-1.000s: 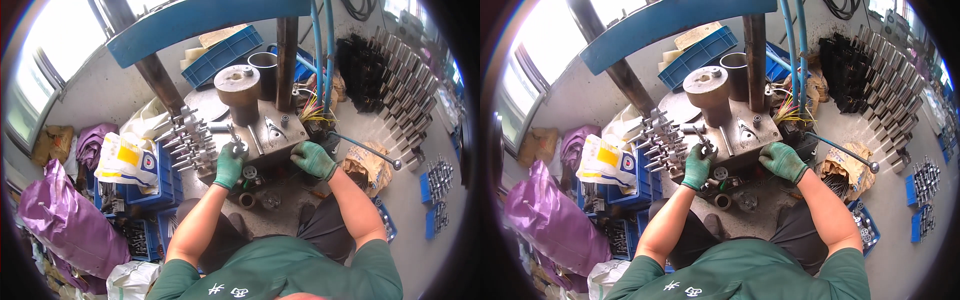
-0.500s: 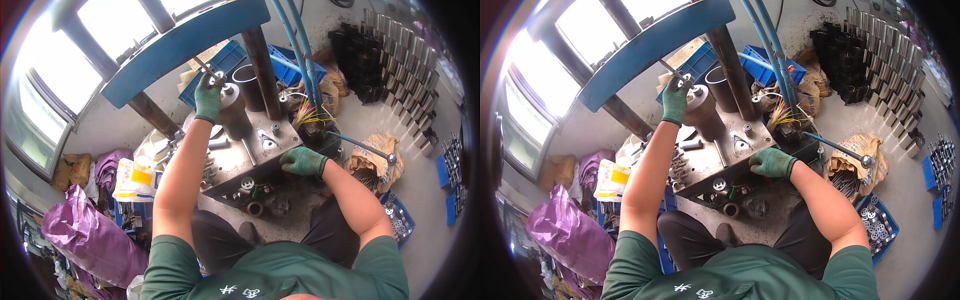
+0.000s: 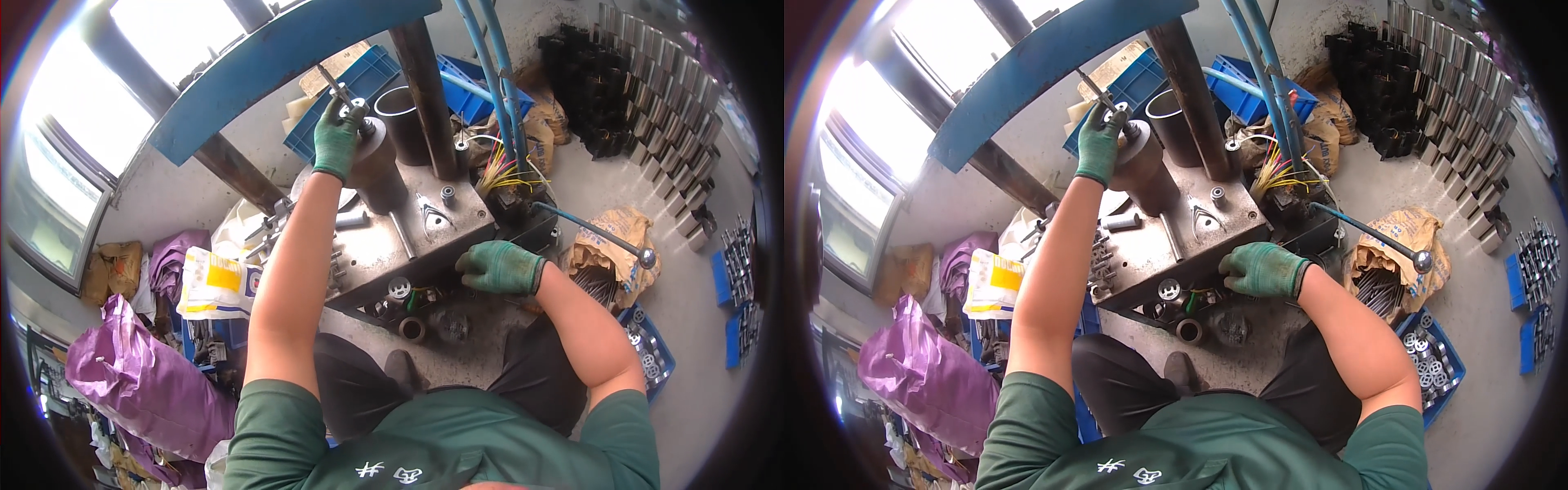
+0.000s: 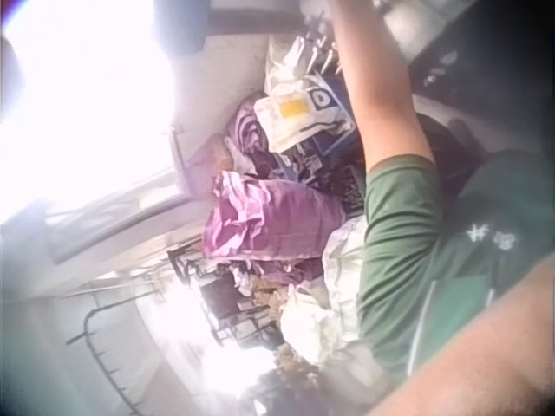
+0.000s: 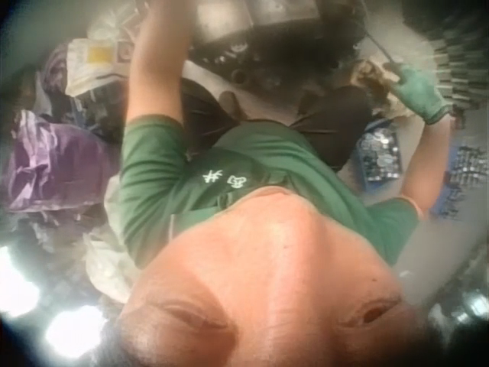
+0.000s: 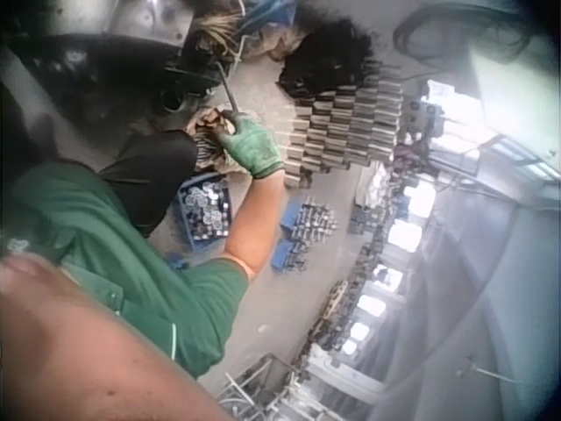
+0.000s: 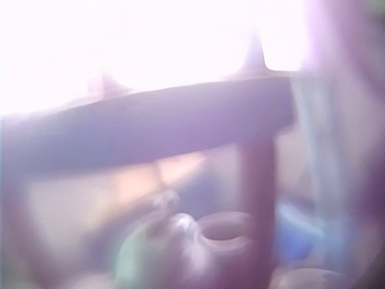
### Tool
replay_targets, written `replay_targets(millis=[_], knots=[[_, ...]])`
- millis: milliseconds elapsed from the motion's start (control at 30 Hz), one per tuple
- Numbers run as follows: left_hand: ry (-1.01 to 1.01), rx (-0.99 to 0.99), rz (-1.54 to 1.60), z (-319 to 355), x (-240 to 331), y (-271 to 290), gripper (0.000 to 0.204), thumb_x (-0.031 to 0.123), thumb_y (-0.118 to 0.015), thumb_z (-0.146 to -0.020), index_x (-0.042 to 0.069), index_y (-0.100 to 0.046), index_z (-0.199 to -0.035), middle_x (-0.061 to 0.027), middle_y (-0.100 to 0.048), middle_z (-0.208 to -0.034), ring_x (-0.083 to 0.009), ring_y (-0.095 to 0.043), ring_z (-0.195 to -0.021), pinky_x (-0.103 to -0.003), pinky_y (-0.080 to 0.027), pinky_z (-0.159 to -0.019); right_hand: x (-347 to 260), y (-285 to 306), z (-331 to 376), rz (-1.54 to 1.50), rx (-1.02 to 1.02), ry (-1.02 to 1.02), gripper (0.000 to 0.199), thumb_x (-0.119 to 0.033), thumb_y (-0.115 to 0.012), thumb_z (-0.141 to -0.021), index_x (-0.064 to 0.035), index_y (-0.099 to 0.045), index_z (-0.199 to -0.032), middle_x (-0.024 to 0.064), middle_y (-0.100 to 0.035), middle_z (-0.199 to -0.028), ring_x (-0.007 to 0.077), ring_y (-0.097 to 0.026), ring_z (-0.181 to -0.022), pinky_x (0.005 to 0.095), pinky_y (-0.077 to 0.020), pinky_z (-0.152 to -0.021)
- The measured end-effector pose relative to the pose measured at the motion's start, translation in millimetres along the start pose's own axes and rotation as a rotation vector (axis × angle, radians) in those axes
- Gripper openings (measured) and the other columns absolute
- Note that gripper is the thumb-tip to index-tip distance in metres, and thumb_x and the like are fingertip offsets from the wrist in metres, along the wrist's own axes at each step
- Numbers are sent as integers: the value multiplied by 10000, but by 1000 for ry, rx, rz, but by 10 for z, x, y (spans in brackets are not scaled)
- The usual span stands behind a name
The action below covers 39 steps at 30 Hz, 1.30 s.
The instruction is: The person assembles metal components by placing small circular parts onto a larger vertical rod, securing them with fasteners, and using a lever-operated press to seat them.
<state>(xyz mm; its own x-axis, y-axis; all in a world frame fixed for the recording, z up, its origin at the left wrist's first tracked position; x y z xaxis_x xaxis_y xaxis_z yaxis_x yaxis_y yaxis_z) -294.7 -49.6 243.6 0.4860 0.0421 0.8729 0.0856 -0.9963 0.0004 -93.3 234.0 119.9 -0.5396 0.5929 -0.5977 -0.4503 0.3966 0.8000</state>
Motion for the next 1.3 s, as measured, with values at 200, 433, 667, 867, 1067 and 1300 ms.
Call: replay_targets(millis=[200,433,667,867,1067,1300], knots=[[-87,-19,-373,-132,-225,108,535,169,-822,-938,178,-653,-1445,-156,-640,-1159,-209,-734,-854,-344,-596,-789,-438,345,418,110,180,102,374,-302,-718,-932,-46,-748,-1203,164,-725,-1120,365,-687,-1084,465,-549,-963],[42,4,-9,-59,-100,43,399,120,-781,-977,21,-671,-1347,-60,-708,-917,-114,-677,-718,-280,-591,-659,-714,1366,1246,480,304,-59,378,-245,-752,-852,-20,-745,-1156,163,-730,-1091,374,-689,-1031,472,-548,-921],[149,7,-44,40,112,-104,214,171,-776,-1000,9,-766,-1139,-16,-761,-927,-85,-658,-749,-255,-551,-700,-227,1387,1761,411,-47,-407,479,-320,-718,-882,7,-734,-1232,207,-748,-1132,379,-719,-1066,449,-564,-964],[68,15,-45,-44,-104,111,374,133,-794,-972,-12,-720,-1309,-50,-754,-893,-91,-673,-695,-253,-588,-663,-243,1014,1810,334,37,-403,405,-285,-709,-893,11,-752,-1166,226,-750,-1095,395,-720,-1030,457,-576,-918],[78,13,-15,-59,-121,36,429,135,-828,-946,-15,-708,-1330,-66,-772,-896,-97,-677,-680,-254,-584,-647,-280,748,1971,284,19,-530,331,-272,-679,-895,-22,-775,-1088,224,-745,-1034,415,-718,-976,483,-572,-899],[92,35,-52,5,-30,24,423,131,-833,-943,-19,-710,-1319,-66,-775,-903,-94,-673,-685,-245,-582,-649,-259,928,1890,262,-4,-520,336,-248,-686,-880,-21,-773,-1111,221,-750,-1083,400,-718,-1018,468,-568,-928]])
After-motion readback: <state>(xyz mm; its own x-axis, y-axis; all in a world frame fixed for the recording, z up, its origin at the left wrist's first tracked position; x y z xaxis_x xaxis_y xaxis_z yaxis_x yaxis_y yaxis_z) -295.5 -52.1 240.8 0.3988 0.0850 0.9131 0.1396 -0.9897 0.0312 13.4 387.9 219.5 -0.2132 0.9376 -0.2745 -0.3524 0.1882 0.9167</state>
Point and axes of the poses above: each hand's wrist, its own z-axis away from the middle knuckle, its own y-axis out of the back of the hand, x = y × z, the point moved 3 cm from there along -z, towards the middle knuckle
